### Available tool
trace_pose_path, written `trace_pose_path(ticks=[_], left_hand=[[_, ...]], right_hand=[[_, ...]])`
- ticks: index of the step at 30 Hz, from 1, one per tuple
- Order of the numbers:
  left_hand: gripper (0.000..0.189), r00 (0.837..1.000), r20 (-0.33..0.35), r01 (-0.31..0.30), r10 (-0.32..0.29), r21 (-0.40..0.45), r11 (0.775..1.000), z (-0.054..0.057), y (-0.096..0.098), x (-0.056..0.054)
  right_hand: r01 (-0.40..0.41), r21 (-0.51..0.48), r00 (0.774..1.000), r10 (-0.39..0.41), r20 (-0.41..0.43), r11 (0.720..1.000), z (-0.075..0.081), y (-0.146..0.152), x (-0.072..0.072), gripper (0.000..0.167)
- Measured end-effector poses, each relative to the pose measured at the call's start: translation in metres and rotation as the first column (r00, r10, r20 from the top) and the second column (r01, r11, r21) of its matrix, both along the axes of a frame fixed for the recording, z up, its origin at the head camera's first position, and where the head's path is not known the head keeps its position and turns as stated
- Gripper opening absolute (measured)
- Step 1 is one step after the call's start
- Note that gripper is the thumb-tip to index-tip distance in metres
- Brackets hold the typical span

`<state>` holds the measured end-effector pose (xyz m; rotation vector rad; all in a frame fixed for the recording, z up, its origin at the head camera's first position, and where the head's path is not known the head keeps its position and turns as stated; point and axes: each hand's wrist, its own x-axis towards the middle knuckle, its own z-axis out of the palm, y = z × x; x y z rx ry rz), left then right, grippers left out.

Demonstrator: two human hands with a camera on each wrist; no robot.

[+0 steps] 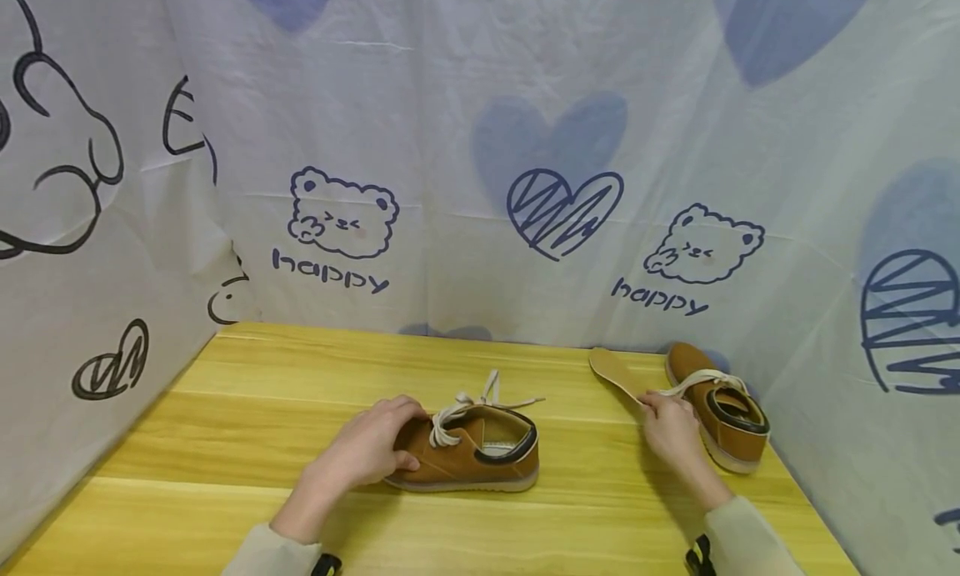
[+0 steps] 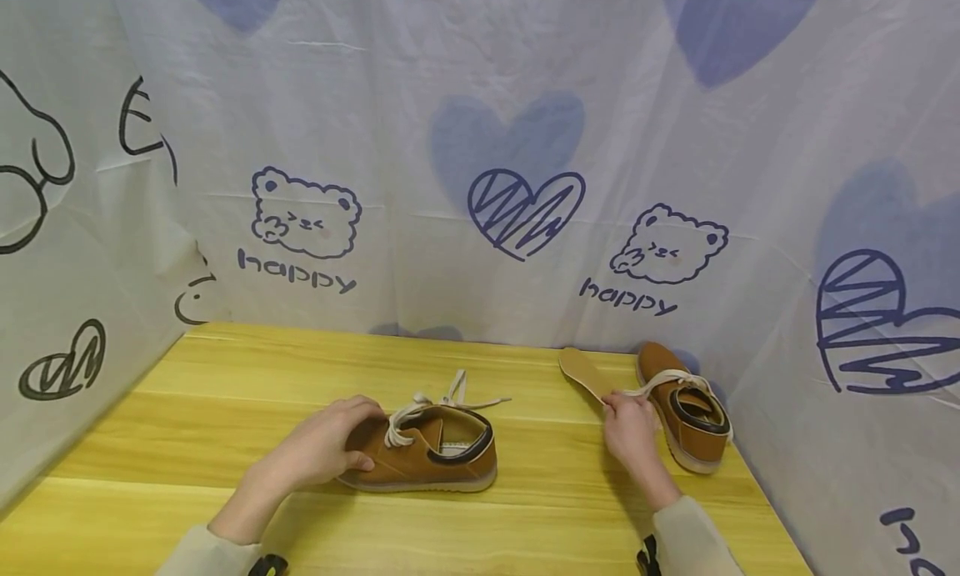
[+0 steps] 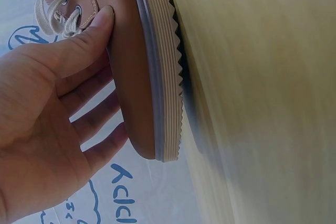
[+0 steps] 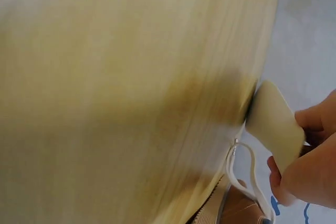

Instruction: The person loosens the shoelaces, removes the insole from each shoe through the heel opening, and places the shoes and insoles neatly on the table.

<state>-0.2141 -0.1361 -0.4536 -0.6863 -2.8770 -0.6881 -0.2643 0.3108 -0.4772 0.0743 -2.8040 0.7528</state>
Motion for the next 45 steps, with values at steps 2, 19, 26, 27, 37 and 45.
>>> trace_pose_path(ticks=[2,19,26,27,37,45], left_hand=[[0.061,1.000,0.003,-0.001,0.001,0.002,1.000,-0.001,0.000,0.000],[0.062,1.000,0.011,-0.018,0.018,-0.008,1.000,0.007,0.000,-0.008],[0.062,1.000,0.003,-0.007,0.007,-0.011,1.000,0.009,-0.001,-0.011],[0.062,1.000,0.000,-0.005,0.005,-0.011,1.000,0.009,-0.002,-0.012],[0.063,0.999,-0.001,0.050,-0.050,-0.011,0.999,0.009,-0.004,-0.009],[0.066,0.999,0.001,0.053,-0.053,0.001,0.999,-0.003,-0.004,-0.004]], right_hand=[[-0.043,0.026,0.999,0.043,0.023,0.999,-0.003,-0.001,-0.001,0.032],[-0.234,0.139,0.965,0.212,0.156,0.962,-0.011,-0.003,-0.005,0.042],[-0.167,0.049,0.983,0.163,0.083,0.985,-0.002,-0.009,-0.002,0.045],[-0.158,0.012,0.986,0.158,0.046,0.987,0.000,-0.011,-0.002,0.045],[-0.327,-0.328,0.942,0.278,-0.187,0.886,0.019,-0.056,0.008,0.036],[-0.615,-0.357,0.767,0.638,-0.067,0.703,0.018,-0.091,0.014,0.048]])
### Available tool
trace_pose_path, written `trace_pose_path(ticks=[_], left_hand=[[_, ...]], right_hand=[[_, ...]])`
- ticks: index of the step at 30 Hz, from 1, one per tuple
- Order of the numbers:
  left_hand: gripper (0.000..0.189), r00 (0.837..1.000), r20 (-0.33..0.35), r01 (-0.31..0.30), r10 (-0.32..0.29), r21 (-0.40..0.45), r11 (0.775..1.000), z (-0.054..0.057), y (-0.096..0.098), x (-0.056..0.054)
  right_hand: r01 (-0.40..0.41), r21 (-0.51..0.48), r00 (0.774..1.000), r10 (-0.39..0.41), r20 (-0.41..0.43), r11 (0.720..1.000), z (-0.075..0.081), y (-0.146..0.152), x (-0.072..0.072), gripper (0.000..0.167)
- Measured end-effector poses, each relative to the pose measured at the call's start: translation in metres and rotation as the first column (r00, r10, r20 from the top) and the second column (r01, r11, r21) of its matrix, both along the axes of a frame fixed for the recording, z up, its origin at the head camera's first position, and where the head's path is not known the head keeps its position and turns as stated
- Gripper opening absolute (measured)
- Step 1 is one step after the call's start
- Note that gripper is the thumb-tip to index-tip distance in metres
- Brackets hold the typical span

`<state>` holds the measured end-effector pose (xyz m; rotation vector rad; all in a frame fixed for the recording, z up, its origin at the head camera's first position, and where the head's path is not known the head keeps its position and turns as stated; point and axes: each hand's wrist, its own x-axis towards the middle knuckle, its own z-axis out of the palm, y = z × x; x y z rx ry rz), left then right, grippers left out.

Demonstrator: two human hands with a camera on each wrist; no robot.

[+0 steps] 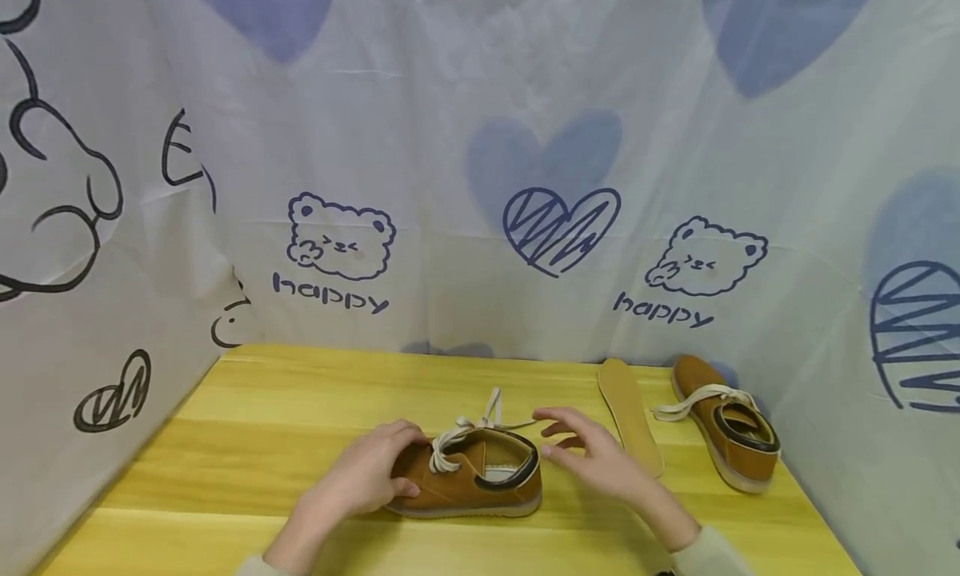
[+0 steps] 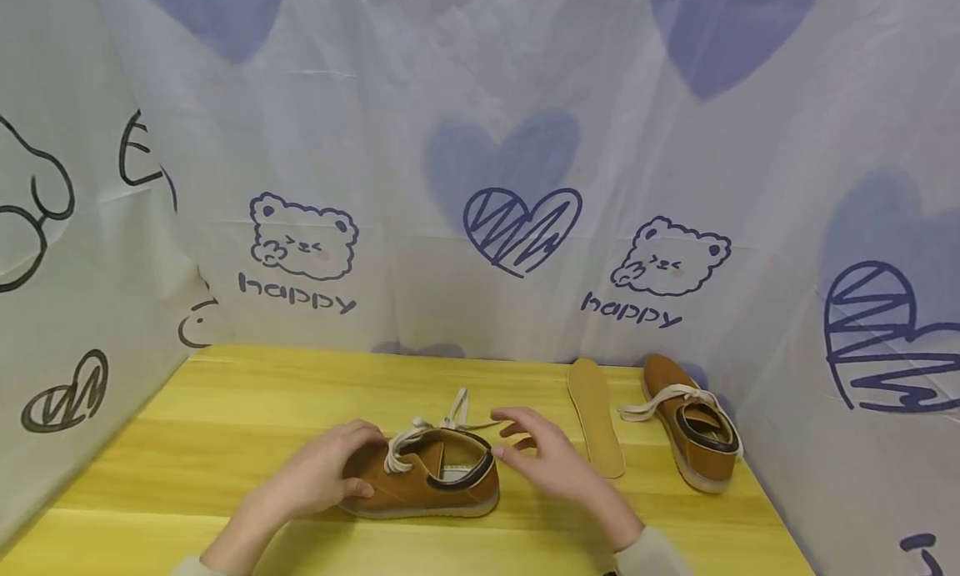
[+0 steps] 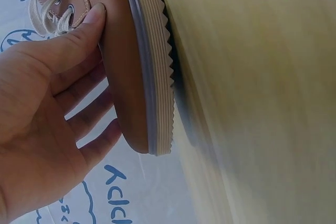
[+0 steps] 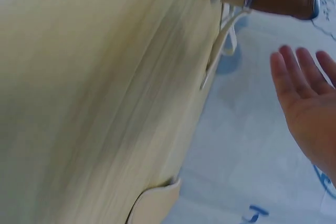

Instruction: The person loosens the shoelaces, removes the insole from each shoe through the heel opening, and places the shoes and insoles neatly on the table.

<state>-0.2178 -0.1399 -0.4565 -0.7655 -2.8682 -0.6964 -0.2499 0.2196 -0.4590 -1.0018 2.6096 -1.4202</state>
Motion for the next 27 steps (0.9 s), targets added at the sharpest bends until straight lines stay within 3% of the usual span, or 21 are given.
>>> trace_pose_path(ticks=[3,7,13,17,21,24,27], left_hand=[[0.066,1.000,-0.001,-0.010,0.010,0.017,1.000,-0.004,0.000,0.002],[0.066,1.000,-0.011,-0.017,0.017,0.024,1.000,-0.006,-0.001,0.002],[0.068,1.000,-0.024,0.000,0.000,0.012,1.000,-0.007,-0.002,0.002],[0.065,0.996,-0.084,-0.009,0.007,-0.026,1.000,-0.007,-0.003,0.000],[0.055,0.980,-0.194,-0.053,0.038,-0.073,0.996,-0.007,-0.003,0.000],[0.047,0.957,-0.289,-0.077,0.040,-0.119,0.990,-0.005,-0.002,0.004],[0.038,0.956,-0.295,-0.048,0.011,-0.118,0.992,-0.002,0.000,0.014]], right_hand=[[-0.098,0.069,0.993,0.093,0.069,0.993,-0.001,-0.010,0.000,0.058],[-0.142,0.150,0.982,0.120,0.145,0.978,-0.003,-0.018,0.000,0.069],[-0.096,0.186,0.988,0.071,0.135,0.978,-0.008,-0.020,0.006,0.073],[-0.069,0.161,0.991,0.049,0.122,0.985,-0.010,-0.022,0.011,0.072],[-0.025,0.157,0.990,0.003,0.141,0.987,-0.007,-0.025,0.017,0.073],[-0.005,0.139,0.983,-0.020,0.180,0.990,-0.004,-0.029,0.022,0.072],[-0.003,0.089,0.971,-0.019,0.236,0.996,-0.003,-0.030,0.028,0.070]])
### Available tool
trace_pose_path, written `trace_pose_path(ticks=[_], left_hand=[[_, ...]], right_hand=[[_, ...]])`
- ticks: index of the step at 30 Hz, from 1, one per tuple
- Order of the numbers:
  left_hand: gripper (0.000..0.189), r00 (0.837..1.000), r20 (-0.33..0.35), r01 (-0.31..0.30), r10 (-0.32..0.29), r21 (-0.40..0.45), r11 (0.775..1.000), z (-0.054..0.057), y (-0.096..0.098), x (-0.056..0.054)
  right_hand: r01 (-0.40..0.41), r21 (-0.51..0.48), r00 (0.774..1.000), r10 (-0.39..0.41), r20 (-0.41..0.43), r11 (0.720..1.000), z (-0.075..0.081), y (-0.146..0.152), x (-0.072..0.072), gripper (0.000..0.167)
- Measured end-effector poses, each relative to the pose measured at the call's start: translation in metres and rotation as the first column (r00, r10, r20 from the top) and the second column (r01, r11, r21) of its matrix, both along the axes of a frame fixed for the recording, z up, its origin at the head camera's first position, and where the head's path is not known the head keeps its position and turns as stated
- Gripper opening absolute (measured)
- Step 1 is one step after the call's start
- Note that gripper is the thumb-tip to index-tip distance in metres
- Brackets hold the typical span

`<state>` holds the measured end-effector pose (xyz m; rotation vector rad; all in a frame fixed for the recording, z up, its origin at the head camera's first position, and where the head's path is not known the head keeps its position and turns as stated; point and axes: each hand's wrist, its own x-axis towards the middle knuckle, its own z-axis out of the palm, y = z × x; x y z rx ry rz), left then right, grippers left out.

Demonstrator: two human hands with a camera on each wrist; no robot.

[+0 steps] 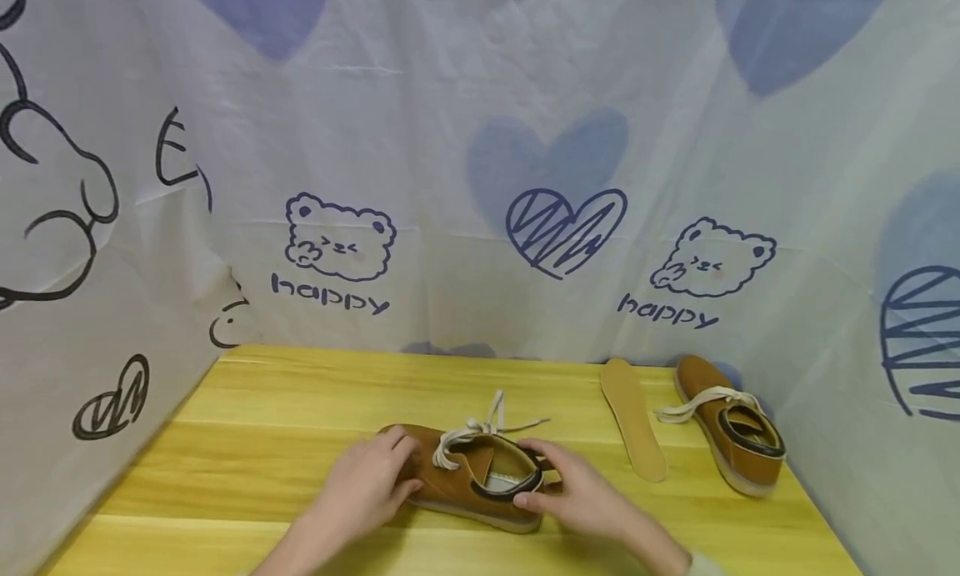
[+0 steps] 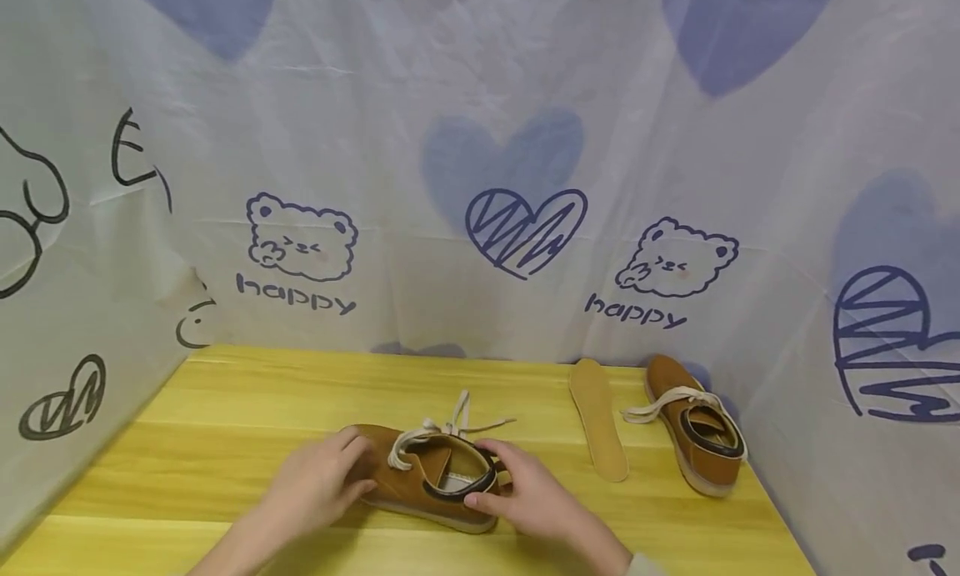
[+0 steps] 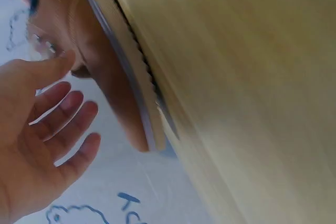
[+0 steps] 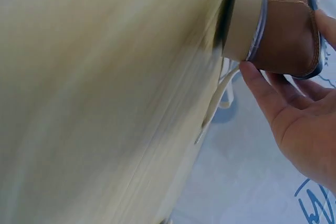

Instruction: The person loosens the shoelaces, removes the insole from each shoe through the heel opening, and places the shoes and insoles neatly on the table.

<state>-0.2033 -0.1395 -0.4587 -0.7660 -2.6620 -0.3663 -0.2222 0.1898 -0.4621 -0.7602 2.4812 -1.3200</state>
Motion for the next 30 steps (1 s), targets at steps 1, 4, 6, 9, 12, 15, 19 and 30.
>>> trace_pose_path(ticks=[1,4,6,9,12,15,19,30], left_hand=[[0.035,0.999,0.025,0.022,-0.023,0.020,1.000,0.001,0.001,0.004],[0.030,0.979,0.179,0.071,-0.097,0.148,0.986,0.004,0.002,0.015],[0.030,0.949,0.277,0.083,-0.151,0.243,0.966,0.005,0.003,0.020],[0.033,0.908,0.362,0.082,-0.211,0.341,0.937,0.004,0.003,0.024],[0.039,0.884,0.394,0.077,-0.250,0.405,0.911,0.003,0.002,0.027],[0.044,0.859,0.435,0.042,-0.268,0.463,0.885,0.001,0.000,0.028],[0.049,0.806,0.515,-0.038,-0.291,0.535,0.844,0.002,-0.008,0.028],[0.087,0.816,0.515,-0.098,-0.261,0.569,0.817,0.004,-0.039,0.024]], right_hand=[[0.000,-0.015,1.000,0.001,0.014,1.000,0.000,0.000,0.002,0.069],[-0.009,-0.048,0.999,0.011,0.042,0.999,0.000,-0.001,0.009,0.067],[-0.024,-0.056,0.998,0.027,0.049,0.998,0.001,-0.003,0.013,0.066],[-0.053,-0.072,0.995,0.059,0.075,0.996,0.002,-0.006,0.017,0.066],[-0.084,-0.104,0.988,0.097,0.123,0.991,0.003,-0.012,0.021,0.067],[-0.098,-0.121,0.979,0.118,0.166,0.988,0.003,-0.019,0.026,0.068],[-0.103,-0.142,0.967,0.132,0.217,0.985,0.002,-0.034,0.029,0.072],[-0.056,-0.181,0.974,0.093,0.205,0.982,-0.003,-0.092,0.028,0.075]])
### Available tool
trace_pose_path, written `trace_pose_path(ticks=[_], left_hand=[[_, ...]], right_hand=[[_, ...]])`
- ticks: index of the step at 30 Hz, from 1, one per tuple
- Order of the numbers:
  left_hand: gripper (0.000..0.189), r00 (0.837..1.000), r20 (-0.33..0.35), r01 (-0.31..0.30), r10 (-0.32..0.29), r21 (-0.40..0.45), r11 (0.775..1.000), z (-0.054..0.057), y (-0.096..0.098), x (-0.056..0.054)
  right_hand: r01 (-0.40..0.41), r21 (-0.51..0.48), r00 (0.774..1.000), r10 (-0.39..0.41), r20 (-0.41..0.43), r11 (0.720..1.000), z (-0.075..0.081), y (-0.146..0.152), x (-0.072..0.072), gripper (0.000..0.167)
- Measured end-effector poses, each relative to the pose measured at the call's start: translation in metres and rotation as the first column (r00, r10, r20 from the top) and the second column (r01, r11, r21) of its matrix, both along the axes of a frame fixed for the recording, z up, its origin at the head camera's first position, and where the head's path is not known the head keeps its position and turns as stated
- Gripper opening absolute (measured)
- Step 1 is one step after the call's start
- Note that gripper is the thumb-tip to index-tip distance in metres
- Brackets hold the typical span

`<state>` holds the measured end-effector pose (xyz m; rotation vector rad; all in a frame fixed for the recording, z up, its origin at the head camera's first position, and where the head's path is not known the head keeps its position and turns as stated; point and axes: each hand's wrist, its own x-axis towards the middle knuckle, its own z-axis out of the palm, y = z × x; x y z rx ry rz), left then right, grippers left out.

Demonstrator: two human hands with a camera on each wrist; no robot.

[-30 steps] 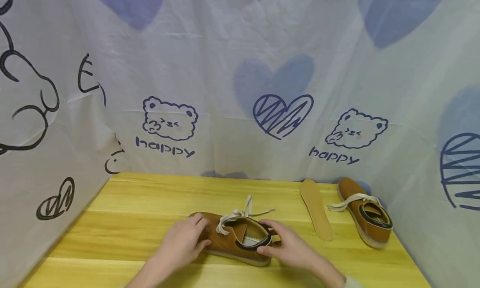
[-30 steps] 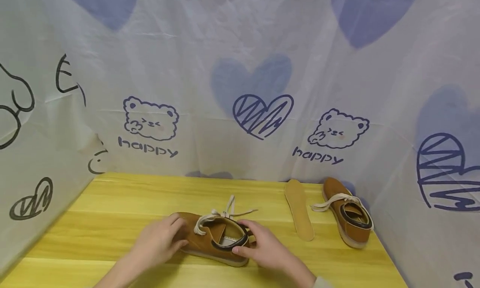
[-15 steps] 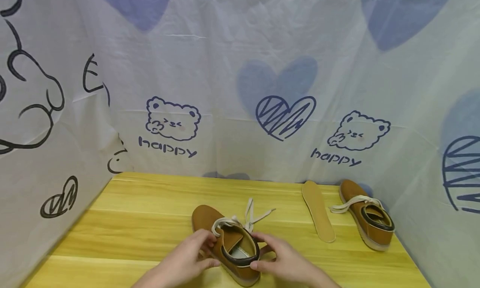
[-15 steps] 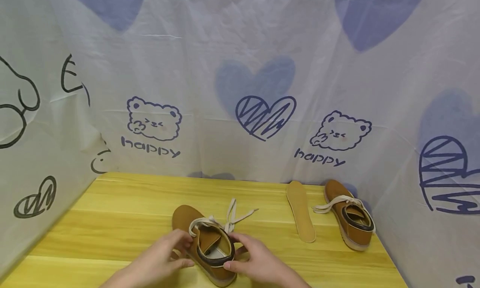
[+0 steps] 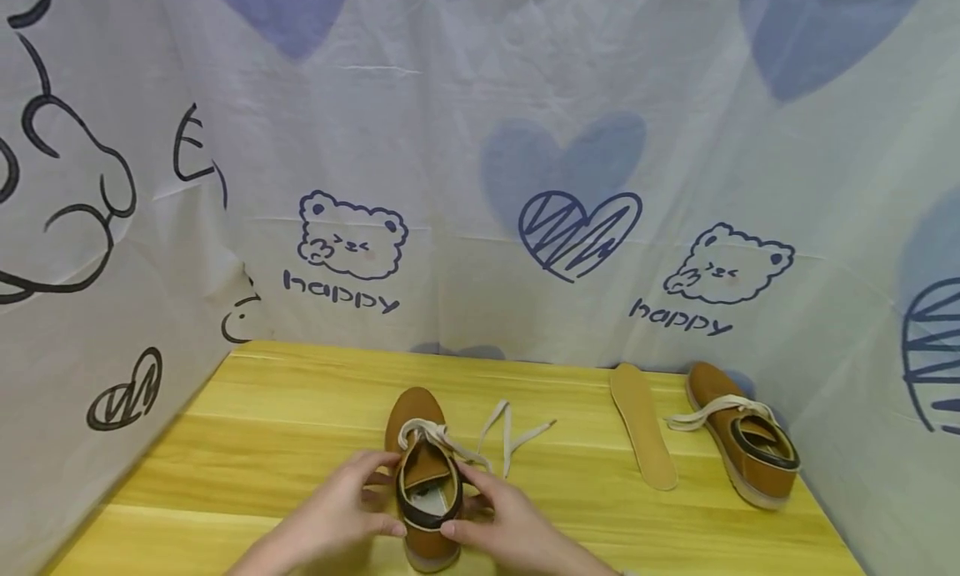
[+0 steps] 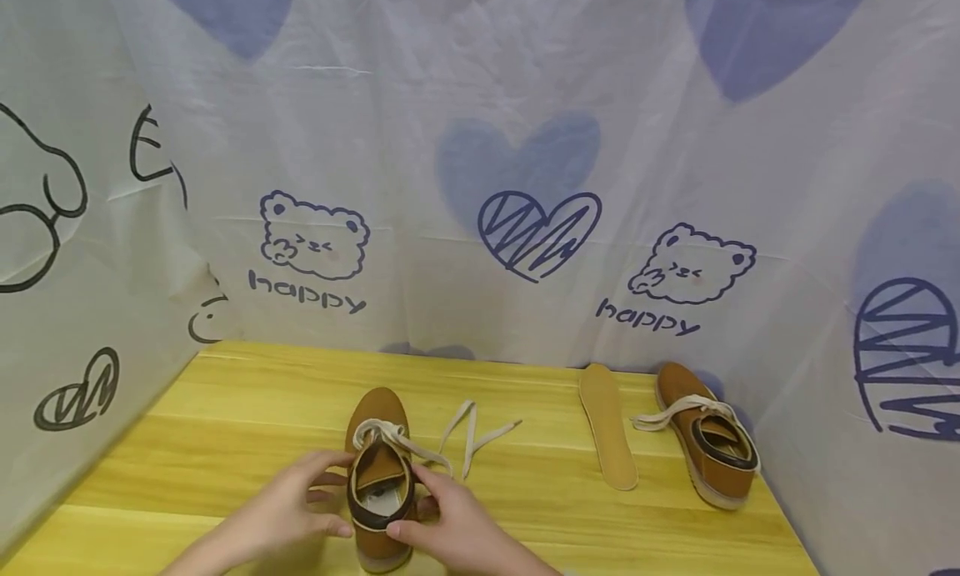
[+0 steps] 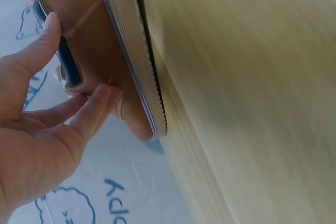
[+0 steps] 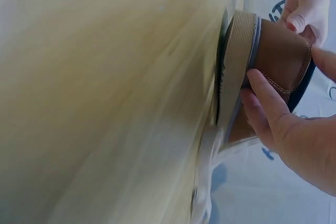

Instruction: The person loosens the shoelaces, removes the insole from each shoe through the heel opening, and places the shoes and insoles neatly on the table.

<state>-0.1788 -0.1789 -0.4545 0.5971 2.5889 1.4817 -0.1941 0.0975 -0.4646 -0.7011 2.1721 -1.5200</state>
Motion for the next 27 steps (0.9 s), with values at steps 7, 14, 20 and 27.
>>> trace_pose_path(ticks=[7,14,20,27], left_hand=[[0.100,0.997,0.067,-0.038,0.036,0.028,0.999,0.003,-0.023,-0.014],[0.105,0.989,0.129,-0.079,0.066,0.098,0.992,-0.002,-0.039,-0.029],[0.101,0.990,0.104,-0.110,0.099,0.110,0.988,-0.005,-0.049,-0.047],[0.095,0.989,0.073,-0.132,0.125,0.093,0.987,-0.009,-0.058,-0.066]], right_hand=[[0.079,-0.026,0.997,-0.080,-0.024,0.997,0.000,-0.042,-0.012,0.073],[0.142,-0.038,0.990,-0.142,-0.019,0.989,-0.005,-0.071,-0.030,0.076],[0.192,-0.020,0.981,-0.192,-0.037,0.981,-0.010,-0.091,-0.054,0.076],[0.244,-0.061,0.970,-0.244,0.001,0.968,-0.015,-0.108,-0.071,0.076]])
